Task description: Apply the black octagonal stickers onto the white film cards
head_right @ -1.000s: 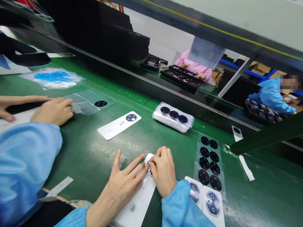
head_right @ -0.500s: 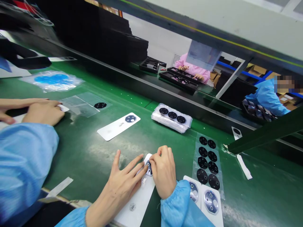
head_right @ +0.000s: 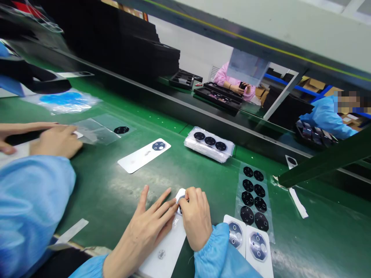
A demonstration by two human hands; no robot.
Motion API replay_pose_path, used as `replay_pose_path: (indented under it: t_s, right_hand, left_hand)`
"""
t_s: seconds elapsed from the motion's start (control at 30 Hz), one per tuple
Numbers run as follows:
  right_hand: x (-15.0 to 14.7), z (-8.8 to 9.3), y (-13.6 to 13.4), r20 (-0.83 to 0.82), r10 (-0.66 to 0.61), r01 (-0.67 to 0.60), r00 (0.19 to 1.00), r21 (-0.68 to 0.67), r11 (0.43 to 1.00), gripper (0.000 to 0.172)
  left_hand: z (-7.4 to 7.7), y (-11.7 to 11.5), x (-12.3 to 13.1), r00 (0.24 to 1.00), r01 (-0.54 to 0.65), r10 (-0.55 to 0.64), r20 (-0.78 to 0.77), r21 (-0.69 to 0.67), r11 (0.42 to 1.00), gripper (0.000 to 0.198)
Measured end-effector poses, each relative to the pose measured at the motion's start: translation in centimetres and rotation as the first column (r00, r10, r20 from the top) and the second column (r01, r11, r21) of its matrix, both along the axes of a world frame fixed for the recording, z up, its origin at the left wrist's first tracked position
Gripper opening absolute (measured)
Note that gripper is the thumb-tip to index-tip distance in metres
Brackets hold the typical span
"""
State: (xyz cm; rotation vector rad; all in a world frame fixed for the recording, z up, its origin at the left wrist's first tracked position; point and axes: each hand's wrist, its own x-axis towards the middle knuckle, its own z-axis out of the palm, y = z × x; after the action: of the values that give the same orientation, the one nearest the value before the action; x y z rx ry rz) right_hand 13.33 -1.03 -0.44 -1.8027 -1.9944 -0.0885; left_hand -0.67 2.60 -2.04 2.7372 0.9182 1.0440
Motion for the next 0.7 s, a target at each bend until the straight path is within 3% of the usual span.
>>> replay_pose_path:
  t_s: [0.07,0.13,0.23,0.3,0.47,0.6,0.7]
  right_hand:
    - [0.3,0.0,0.0,-0.053,0.005,-0.006,0.999,-0.017,1.0,0.02]
    - [0.9,0.2,0.3,-0.212,0.007,-0.022,0.977,-0.069,0.997,0.019]
    - [2.3,0.5,0.4,-0.466,-0.035,-0.042,0.884,-0.153,0.987,0.017]
    - [3.0,0.8,0.3,-0.538,-0.069,-0.026,0.84,-0.167,0.986,0.015]
    - [4.3,1.7,-0.9,-0.505,-0.117,0.033,0.855,-0.173,0.984,0.017]
    - [6.3,1.9,-1.4,-0.379,-0.284,0.217,0.881,-0.21,0.953,0.029]
    - [8.6,1.7,-1.2,-0.318,-0.337,0.293,0.886,-0.18,0.939,0.031]
  left_hand:
    - [0.0,0.0,0.0,1.0,-0.002,0.002,0.024,-0.008,1.0,0.024]
    - [0.0,-0.1,-0.1,0.999,0.001,0.0,0.036,-0.012,1.0,0.024]
    - [0.0,-0.1,-0.2,0.999,0.006,-0.005,0.039,-0.022,1.0,0.024]
    - [0.0,-0.1,-0.3,0.999,0.008,-0.007,0.033,-0.026,1.0,0.024]
    - [0.1,0.0,-0.4,0.999,0.008,-0.008,0.034,-0.008,1.0,0.025]
    - [-0.1,-0.1,-0.3,1.0,0.017,-0.017,0.019,-0.006,1.0,0.024]
    - [-0.3,-0.5,-0.1,1.0,0.026,-0.026,-0.011,0.012,1.0,0.024]
